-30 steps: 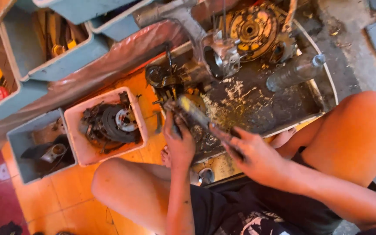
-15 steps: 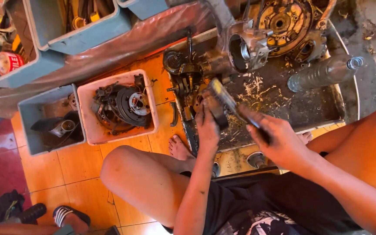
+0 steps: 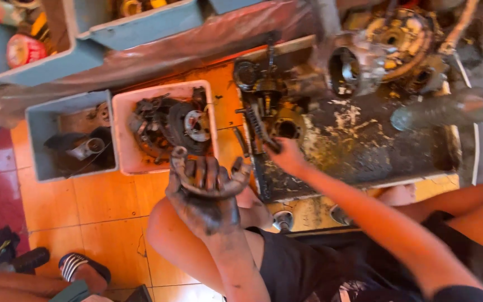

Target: Cleaning greasy motorcycle engine components using a brush and solvent in a workshop environment.

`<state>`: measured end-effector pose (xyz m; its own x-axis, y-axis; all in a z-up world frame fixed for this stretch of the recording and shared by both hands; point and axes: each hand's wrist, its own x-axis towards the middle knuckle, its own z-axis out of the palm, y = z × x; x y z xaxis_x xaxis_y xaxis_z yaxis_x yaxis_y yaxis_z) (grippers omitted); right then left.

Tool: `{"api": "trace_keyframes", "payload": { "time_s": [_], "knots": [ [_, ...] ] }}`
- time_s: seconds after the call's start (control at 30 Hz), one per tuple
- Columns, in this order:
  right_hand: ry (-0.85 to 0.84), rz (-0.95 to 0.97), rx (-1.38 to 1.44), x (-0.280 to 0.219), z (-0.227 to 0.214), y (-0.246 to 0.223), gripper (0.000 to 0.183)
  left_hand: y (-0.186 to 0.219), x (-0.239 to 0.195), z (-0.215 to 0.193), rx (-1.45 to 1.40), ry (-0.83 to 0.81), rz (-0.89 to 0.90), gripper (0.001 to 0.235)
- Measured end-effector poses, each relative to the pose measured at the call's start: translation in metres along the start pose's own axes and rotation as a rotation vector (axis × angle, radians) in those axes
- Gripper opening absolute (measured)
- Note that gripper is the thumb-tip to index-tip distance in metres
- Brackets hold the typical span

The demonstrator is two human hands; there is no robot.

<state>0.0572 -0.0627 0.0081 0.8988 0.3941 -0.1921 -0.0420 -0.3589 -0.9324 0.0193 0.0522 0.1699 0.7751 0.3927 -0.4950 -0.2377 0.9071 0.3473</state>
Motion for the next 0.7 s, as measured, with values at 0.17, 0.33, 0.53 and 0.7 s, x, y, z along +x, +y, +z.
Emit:
{"api": "trace_keyframes", "payload": {
  "time_s": [0.17,0.33,0.53,0.7],
  "knots": [
    [-0.027,0.038,-0.098,0.044,0.114,0.065,0.033,0.046,0.008,-0.021,0.024,-0.020,0.112,0.055],
    [-0.285,0.240,-0.689,0.051,0.149,0.083,0.027,0.080,0.020,-0.058,0.071,-0.037,0.178,0.052],
    [-0.399,0.201,-0.919,0.065,0.176,0.150,0.038,0.086,0.003,-0.059,0.102,-0.082,0.216,0.050],
    [-0.322,0.198,-0.726,0.062,0.156,0.113,0.022,0.083,-0.022,-0.043,0.138,-0.135,0.266,0.048]
  ]
}}
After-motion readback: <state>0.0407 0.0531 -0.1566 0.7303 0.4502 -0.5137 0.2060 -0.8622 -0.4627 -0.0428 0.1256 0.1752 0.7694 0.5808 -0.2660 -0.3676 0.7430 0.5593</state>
